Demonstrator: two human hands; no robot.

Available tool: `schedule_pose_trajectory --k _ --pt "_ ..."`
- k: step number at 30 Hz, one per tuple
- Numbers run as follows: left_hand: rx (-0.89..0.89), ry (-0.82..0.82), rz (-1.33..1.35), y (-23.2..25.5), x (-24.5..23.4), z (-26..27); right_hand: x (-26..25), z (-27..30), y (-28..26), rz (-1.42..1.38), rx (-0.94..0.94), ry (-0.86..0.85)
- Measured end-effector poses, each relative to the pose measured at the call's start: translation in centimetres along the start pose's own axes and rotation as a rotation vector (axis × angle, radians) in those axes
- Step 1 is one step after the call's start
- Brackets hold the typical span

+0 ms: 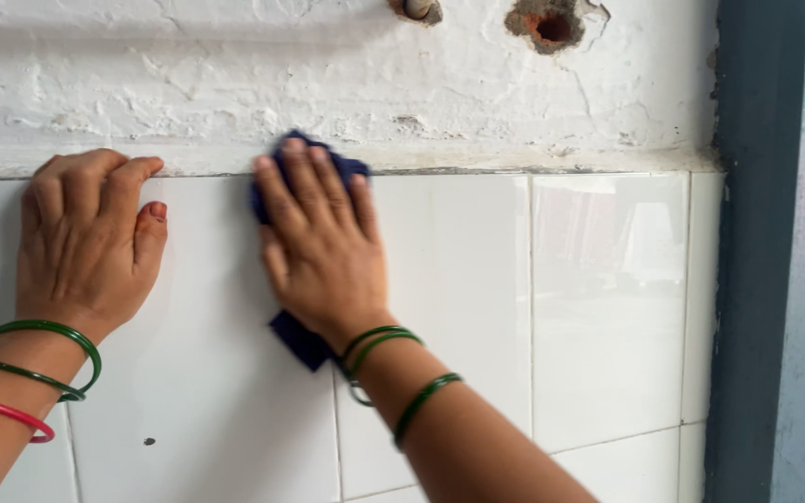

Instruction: The person wipes wall tiles with a blue cloth, moving from a corner across the tiled surface and along the edges near a pipe and doorframe.

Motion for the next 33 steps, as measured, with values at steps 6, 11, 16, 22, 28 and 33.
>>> schedule_pose_trajectory --k 6,11,16,22,28,33 --pt "0.016 0.017 0.031 0.2 0.1 0.8 -2.9 2.2 7.8 0.017 0.172 -0.005" --pt "0.047 0.075 -0.016 0.7 0.5 0.0 -3.9 3.3 10.4 0.229 0.469 0.014" --pt "0.079 0.075 -0.020 1.0 1.0 0.1 0.2 1.0 3.6 0.069 0.579 0.209" --pt "-0.013 0.035 0.194 -0.9 1.7 0.3 4.1 -2.0 -9.3 0.043 0.326 0.136" --pt "0.014 0.101 0.185 -0.4 1.3 0.6 0.7 0.4 -2.7 0.099 0.069 -0.046" --pt "0.056 0.148 0.100 0.8 -0.5 -0.2 -1.0 2.0 1.0 0.172 0.275 0.056"
Point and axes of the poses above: each hand's wrist, its own z-axis away from the middle knuckle, its own x-axis out of the palm, y = z × x, the point moved 4 cm from there along -z, towards the middle knuckle
